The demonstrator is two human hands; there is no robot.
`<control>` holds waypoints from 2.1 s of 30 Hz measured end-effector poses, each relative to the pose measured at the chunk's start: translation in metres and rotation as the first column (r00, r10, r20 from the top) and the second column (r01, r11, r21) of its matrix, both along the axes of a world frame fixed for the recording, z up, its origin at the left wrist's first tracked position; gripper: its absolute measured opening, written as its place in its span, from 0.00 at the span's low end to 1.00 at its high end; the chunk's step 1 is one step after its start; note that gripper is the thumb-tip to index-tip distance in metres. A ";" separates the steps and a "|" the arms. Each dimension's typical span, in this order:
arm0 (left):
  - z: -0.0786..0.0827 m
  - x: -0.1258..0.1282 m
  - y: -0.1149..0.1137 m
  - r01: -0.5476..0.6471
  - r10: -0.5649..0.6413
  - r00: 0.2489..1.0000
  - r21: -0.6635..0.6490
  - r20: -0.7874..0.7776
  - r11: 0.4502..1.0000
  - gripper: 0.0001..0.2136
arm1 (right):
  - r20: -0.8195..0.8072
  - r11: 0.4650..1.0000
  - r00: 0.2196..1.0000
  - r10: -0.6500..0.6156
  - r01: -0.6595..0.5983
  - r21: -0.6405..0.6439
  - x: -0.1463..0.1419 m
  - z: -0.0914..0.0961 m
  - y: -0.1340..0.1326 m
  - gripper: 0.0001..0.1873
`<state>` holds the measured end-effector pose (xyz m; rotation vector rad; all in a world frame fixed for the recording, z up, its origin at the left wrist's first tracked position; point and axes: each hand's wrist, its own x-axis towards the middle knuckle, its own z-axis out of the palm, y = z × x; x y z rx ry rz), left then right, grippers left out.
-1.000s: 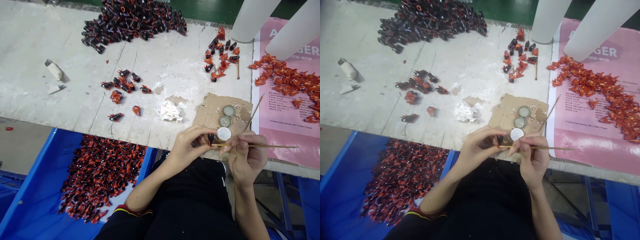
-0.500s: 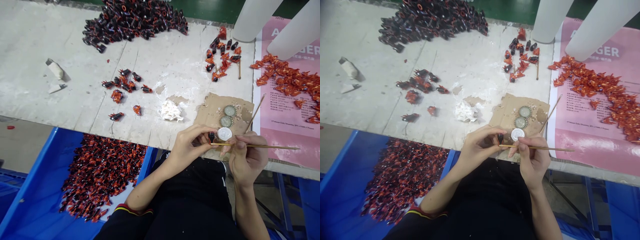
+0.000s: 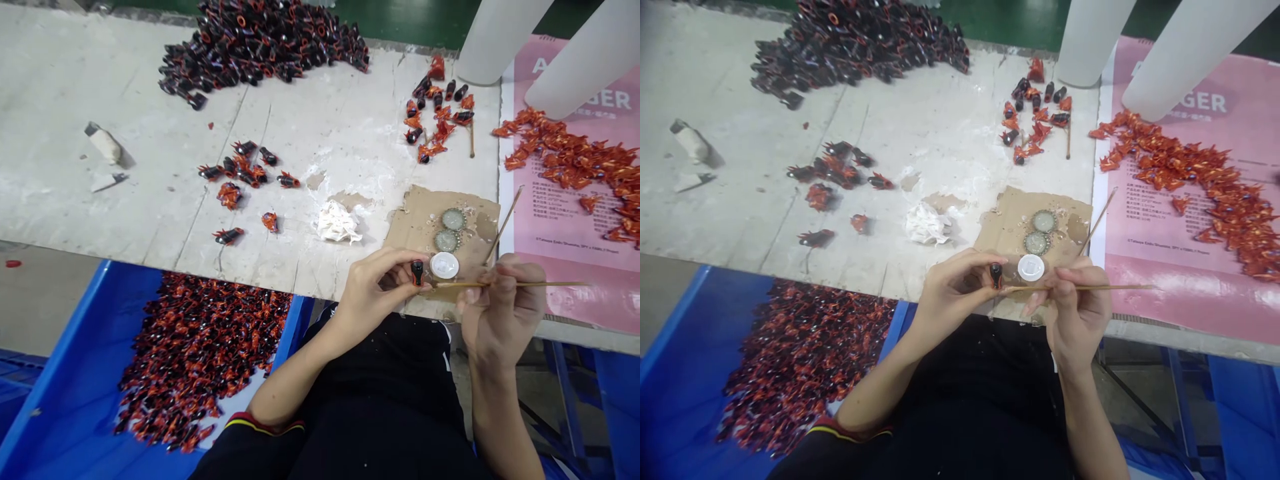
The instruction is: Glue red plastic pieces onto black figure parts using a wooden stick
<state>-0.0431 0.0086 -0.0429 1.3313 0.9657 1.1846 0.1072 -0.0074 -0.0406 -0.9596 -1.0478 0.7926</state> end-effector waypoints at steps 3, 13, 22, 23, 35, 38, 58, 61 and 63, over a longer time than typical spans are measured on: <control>0.000 0.000 0.001 0.005 -0.005 1.000 0.008 -0.012 1.000 0.12 | 0.140 0.979 0.979 -0.150 0.127 0.160 0.010 0.004 0.002 0.02; -0.002 -0.003 0.004 0.017 -0.012 0.995 0.045 -0.097 0.999 0.13 | 0.773 0.861 0.416 -0.479 0.397 0.319 0.148 0.015 0.038 0.19; -0.001 -0.003 0.004 0.001 0.004 0.990 0.033 -0.139 0.999 0.12 | 0.996 0.844 0.009 -0.092 0.531 0.073 0.175 0.014 0.070 0.13; -0.001 -0.003 0.004 0.001 0.003 0.991 0.034 -0.136 0.999 0.12 | 0.997 0.826 0.000 -0.072 0.560 0.060 0.172 0.011 0.073 0.12; 0.011 0.002 0.000 -0.002 0.035 0.979 0.164 -0.198 0.987 0.12 | 0.887 0.901 0.456 -0.072 0.411 -0.139 0.105 0.033 0.028 0.12; 0.017 0.007 0.001 -0.009 0.065 0.972 0.238 -0.226 0.971 0.10 | 0.712 0.946 0.691 0.124 0.135 -0.295 0.066 0.041 -0.003 0.09; 0.013 0.008 0.000 0.153 0.151 0.906 0.638 -0.395 0.755 0.10 | 0.421 0.916 0.860 0.289 -0.121 -0.382 0.004 0.029 -0.031 0.07; 0.016 0.005 -0.004 0.205 0.102 0.898 0.612 -0.428 0.764 0.12 | 0.423 0.914 0.861 0.283 -0.109 -0.390 0.003 0.026 -0.031 0.09; 0.020 0.003 -0.007 0.253 0.044 0.893 0.578 -0.449 0.776 0.15 | 0.418 0.912 0.862 0.287 -0.112 -0.395 0.002 0.025 -0.032 0.08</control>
